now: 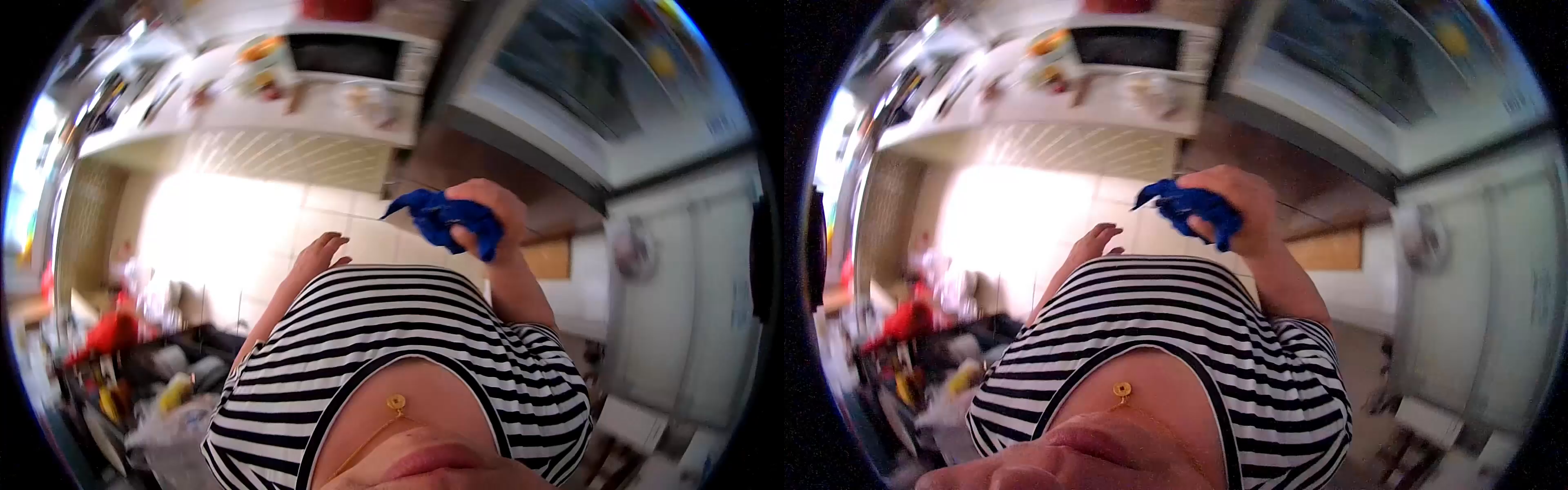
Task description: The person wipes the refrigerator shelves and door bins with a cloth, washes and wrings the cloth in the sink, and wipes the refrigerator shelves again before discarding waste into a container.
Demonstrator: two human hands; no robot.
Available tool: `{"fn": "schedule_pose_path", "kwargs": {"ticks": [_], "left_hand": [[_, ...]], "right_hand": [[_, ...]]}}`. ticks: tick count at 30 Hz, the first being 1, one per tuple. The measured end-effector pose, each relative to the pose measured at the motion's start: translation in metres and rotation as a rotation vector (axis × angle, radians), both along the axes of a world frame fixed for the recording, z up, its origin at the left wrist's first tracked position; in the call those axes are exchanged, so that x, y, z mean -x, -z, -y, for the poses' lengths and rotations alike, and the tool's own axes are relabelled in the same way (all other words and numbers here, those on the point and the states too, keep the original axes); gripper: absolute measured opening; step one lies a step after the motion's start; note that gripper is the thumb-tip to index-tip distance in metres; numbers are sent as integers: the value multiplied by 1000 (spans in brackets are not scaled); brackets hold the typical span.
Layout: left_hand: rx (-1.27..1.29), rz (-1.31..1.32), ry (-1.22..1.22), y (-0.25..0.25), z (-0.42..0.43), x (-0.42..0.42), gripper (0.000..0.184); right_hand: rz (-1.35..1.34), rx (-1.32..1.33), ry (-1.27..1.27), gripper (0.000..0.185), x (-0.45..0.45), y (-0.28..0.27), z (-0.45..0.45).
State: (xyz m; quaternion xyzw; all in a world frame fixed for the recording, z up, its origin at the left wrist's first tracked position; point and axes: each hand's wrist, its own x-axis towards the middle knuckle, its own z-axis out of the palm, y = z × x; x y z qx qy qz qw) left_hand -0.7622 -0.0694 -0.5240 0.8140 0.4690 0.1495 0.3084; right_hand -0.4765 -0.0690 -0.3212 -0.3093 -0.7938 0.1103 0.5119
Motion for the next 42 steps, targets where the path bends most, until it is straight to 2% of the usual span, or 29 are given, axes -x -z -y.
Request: {"fn": "schedule_pose_path", "kwargs": {"ticks": [4, 8, 11, 17, 20, 22, 24, 28, 35, 40, 42], "left_hand": [[128, -96, -276, 8, -4, 123, 41], [105, -99, -591, 0, 13, 210, 38], [82, -51, -728, 21, 28, 273, 37], [168, -33, -852, 37, 27, 334, 40], [240, 0, -953, 36, 8, 353, 41], [264, 37, -1001, 39, -5, 365, 41], [290, 94, -1082, 44, -21, 384, 40], [338, 89, -1240, 79, -46, 436, 39], [505, 184, -1628, 171, -44, 532, 39], [638, 296, -1811, 266, -34, 614, 38], [673, 334, -1839, 305, -33, 657, 38]], "right_hand": [[-89, 123, -133, 36, 98, 19, -64], [-188, 230, -251, 41, 181, 35, -123], [-190, 294, -366, 39, 259, 48, -158], [-257, 649, -590, 29, 389, 81, -230], [-288, 728, -638, 31, 446, 105, -274], [-312, 956, -722, 29, 479, 114, -302], [-317, 978, -766, 28, 516, 127, -337], [-312, 1072, -876, 27, 591, 148, -399], [-217, 1200, -1053, 27, 754, 157, -478], [-253, 1272, -1185, 28, 885, 157, -503], [-326, 1293, -1164, 27, 936, 162, -510]]}}
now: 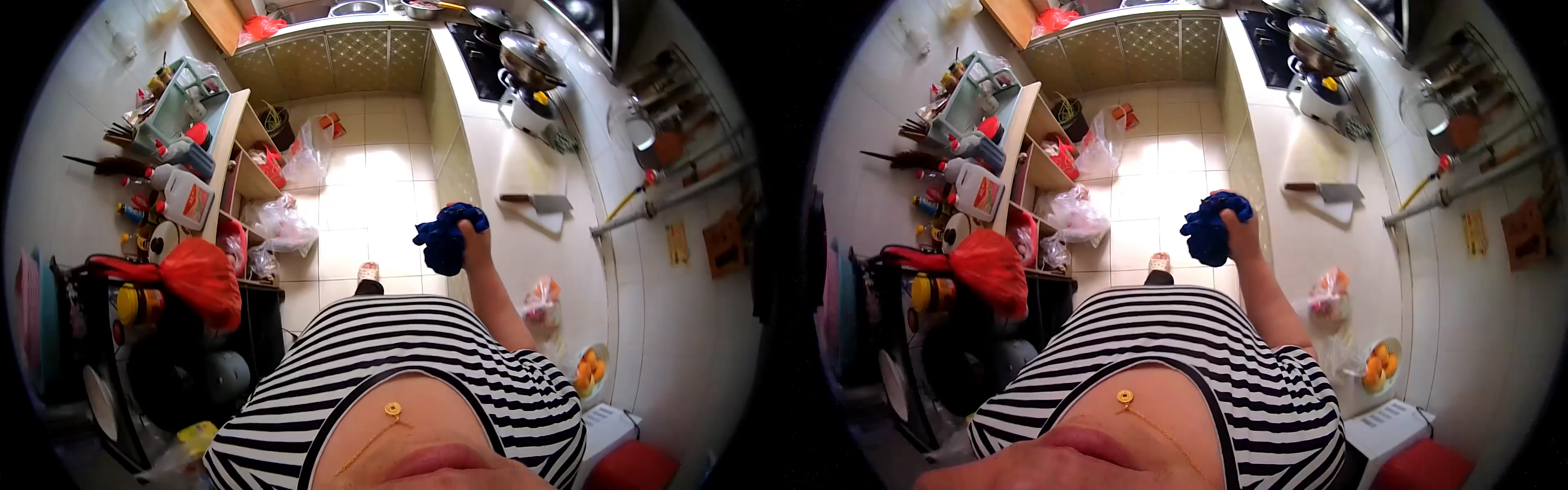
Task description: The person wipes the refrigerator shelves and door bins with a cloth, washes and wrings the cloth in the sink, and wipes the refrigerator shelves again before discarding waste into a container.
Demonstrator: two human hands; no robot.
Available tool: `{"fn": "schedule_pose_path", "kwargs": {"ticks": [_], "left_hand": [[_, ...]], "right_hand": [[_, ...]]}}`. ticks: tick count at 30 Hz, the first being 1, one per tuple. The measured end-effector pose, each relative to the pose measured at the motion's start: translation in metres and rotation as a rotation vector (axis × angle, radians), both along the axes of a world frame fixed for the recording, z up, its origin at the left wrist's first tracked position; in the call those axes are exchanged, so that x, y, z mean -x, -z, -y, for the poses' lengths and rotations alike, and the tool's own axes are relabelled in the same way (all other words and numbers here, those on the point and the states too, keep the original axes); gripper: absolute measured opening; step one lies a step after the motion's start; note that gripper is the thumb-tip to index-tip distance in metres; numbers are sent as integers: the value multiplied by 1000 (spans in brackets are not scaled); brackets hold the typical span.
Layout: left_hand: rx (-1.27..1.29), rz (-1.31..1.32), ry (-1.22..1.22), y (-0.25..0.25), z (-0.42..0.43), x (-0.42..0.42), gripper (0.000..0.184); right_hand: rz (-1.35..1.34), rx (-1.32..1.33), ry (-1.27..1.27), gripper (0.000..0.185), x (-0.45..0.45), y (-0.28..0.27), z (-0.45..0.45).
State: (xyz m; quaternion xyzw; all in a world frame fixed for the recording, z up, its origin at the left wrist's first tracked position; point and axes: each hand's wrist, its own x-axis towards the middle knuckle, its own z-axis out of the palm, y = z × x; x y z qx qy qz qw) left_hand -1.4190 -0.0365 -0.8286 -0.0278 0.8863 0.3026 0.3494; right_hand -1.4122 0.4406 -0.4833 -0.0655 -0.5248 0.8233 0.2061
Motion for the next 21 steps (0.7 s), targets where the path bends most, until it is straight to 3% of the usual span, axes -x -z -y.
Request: {"fn": "schedule_pose_path", "kwargs": {"ticks": [4, 5, 8, 9, 10, 11, 12, 14, 18, 19, 21], "left_hand": [[-45, -14, 7, 80, -3, 116, 38], [-100, -73, 37, 106, -5, 153, 38], [-326, -283, 124, 148, -30, 263, 38], [-376, -333, 149, 144, -44, 286, 38], [-232, -270, 152, 56, -82, 309, 37], [-87, -201, 167, -75, -133, 330, 37], [-189, -423, 192, -92, -155, 366, 40], [-273, -426, 150, -142, -198, 422, 40], [-286, -375, 94, -134, -236, 506, 38], [-280, -367, 87, -115, -236, 518, 38], [41, -270, 207, -32, -209, 538, 37]], "right_hand": [[21, -91, 2, 29, 94, 16, -35], [48, 48, -20, 28, 112, 9, -38], [39, 10, -21, 28, 182, -6, -63], [73, 11, 7, 28, 195, -3, -74], [107, 11, 34, 28, 208, 6, -84], [111, 13, 31, 28, 231, 7, -92], [106, 4, 32, 28, 255, 7, -101], [100, 16, 20, 29, 296, 12, -121], [105, 72, 17, 30, 384, 25, -165], [85, 97, -23, 31, 409, 34, -181], [59, 126, -71, 33, 459, 50, -208]]}}
